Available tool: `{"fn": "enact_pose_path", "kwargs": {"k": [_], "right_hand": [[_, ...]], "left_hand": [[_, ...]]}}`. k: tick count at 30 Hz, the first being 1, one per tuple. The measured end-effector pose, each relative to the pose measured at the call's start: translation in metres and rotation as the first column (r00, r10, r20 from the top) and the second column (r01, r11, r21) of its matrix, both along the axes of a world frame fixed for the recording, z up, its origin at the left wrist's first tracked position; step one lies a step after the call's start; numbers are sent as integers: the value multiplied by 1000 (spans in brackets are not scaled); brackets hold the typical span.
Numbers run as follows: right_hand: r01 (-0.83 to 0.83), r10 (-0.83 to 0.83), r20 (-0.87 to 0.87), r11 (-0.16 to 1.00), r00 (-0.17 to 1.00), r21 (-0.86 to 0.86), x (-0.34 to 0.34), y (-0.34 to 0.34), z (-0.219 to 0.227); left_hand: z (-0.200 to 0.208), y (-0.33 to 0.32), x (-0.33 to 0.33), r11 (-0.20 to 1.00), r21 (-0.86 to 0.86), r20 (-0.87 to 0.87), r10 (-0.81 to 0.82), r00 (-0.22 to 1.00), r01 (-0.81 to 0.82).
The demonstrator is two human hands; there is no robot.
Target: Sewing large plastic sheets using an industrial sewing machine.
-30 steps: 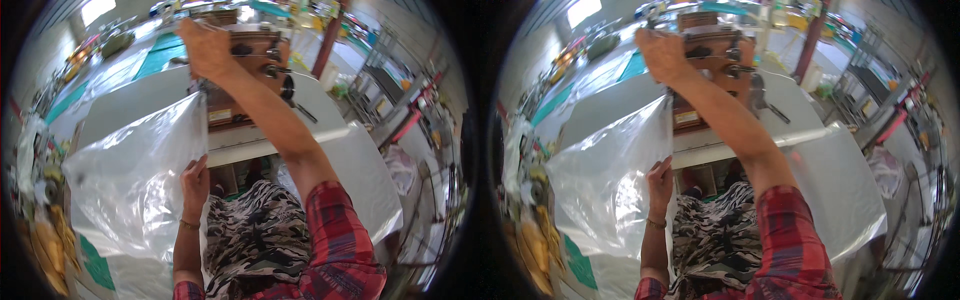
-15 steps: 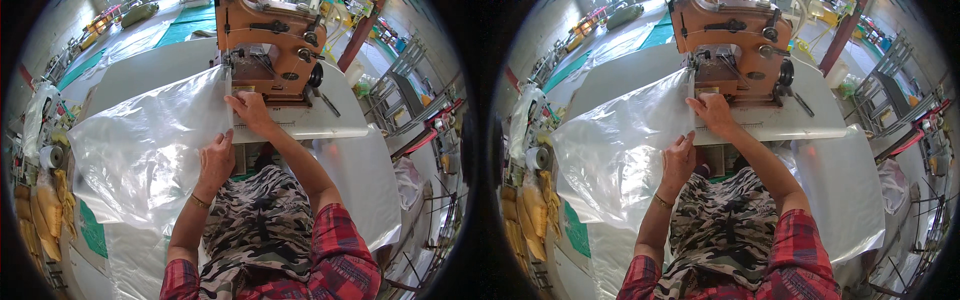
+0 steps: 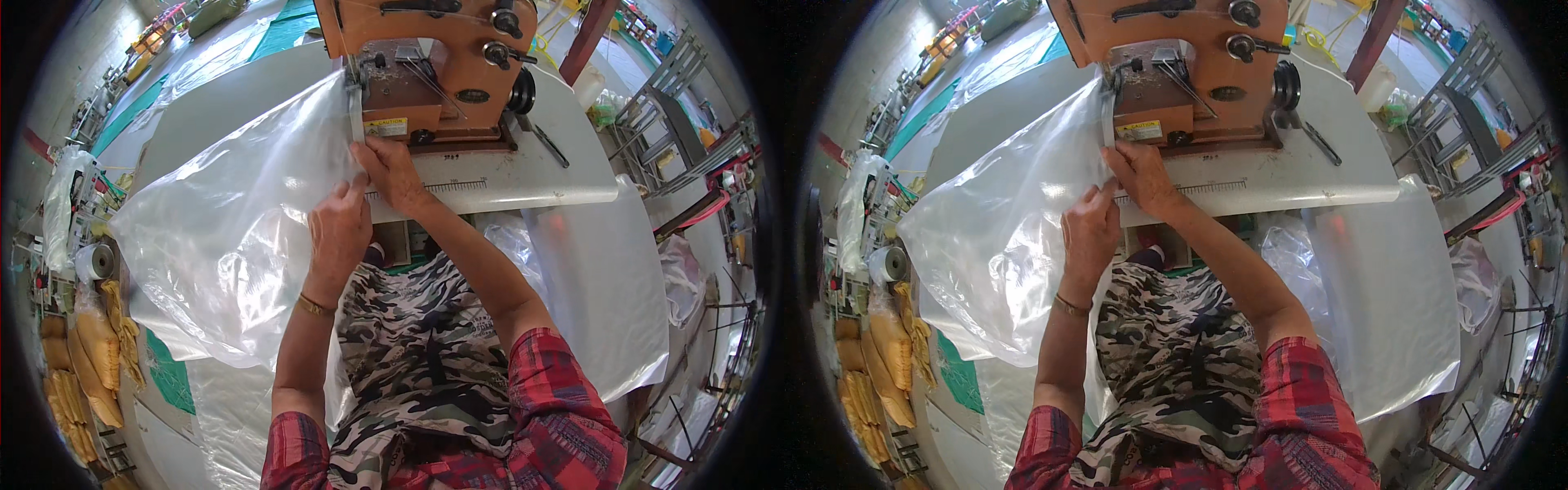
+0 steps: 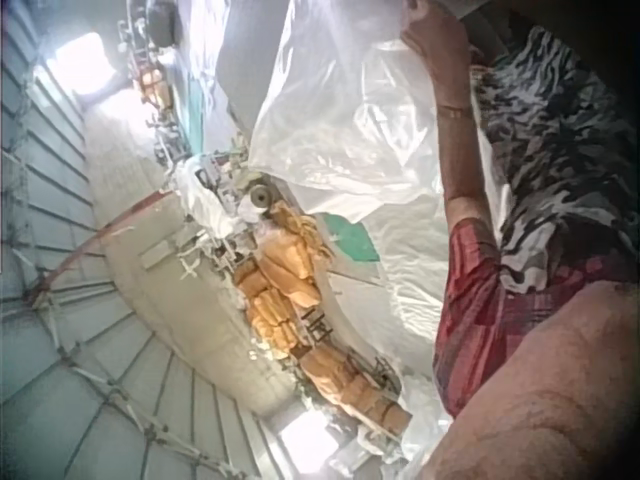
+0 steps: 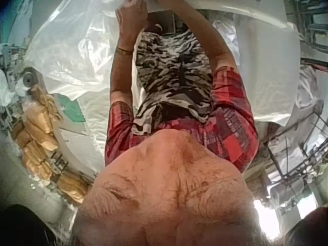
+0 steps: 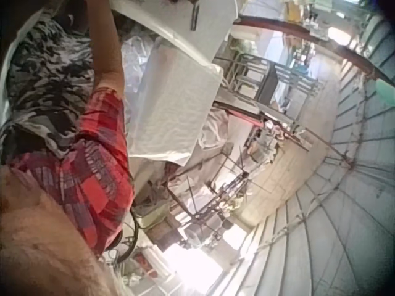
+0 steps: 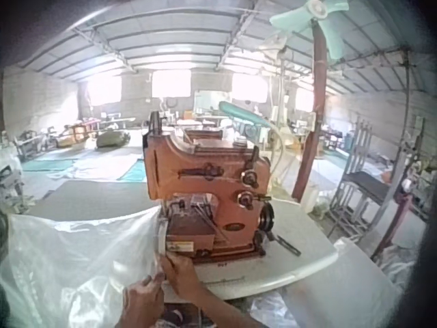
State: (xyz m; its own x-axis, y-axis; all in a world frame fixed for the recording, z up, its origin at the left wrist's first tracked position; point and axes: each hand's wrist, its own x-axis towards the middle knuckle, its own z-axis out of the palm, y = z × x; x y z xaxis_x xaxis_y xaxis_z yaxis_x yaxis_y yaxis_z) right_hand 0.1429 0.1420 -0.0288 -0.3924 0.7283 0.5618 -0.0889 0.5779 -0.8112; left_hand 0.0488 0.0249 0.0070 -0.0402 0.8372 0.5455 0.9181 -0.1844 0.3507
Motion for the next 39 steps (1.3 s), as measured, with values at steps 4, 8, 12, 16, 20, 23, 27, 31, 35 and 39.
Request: {"fn": "enact_pose_path", "kwargs": {"k": [4, 8, 12, 16, 20, 23, 27, 31, 35, 39], "right_hand": [[-69, 48, -92, 969, 995, -236, 2, 0, 4], [-102, 49, -180, 949, 982, -298, -1, 3, 6], [-77, 17, -179, 939, 984, -334, -3, 1, 7], [-14, -22, -148, 972, 989, -233, 6, -10, 5], [-95, 19, -211, 928, 977, -359, 26, -55, -10], [-25, 2, -71, 944, 997, -329, 47, -112, -31], [-79, 98, 10, 855, 995, -513, 43, -192, -63], [-87, 177, 118, 838, 977, -539, 35, -225, -77], [-227, 212, -104, 713, 972, -664, 31, -247, -80], [-213, 87, -204, 614, 975, -760, 26, -248, -78]], "left_hand": [[9, 31, -2, 1000, 28, -7, -1, 1000, 1], [20, 61, -5, 991, 130, -16, 16, 1000, -14], [24, 64, -10, 990, 138, 26, 32, 999, -35], [12, 18, -8, 993, 116, 207, -20, 978, -4], [-14, -76, 8, 997, -12, 495, 69, 866, -73], [-37, -142, 22, 986, -159, 567, 131, 813, -48], [-58, -187, 32, 978, -204, 564, 160, 810, -52], [-60, -196, 27, 988, -72, 479, 155, 864, -138], [-55, -202, 21, 981, -55, 556, 186, 810, -187], [-54, -198, 11, 992, -93, 861, 126, 492, -91]]}}
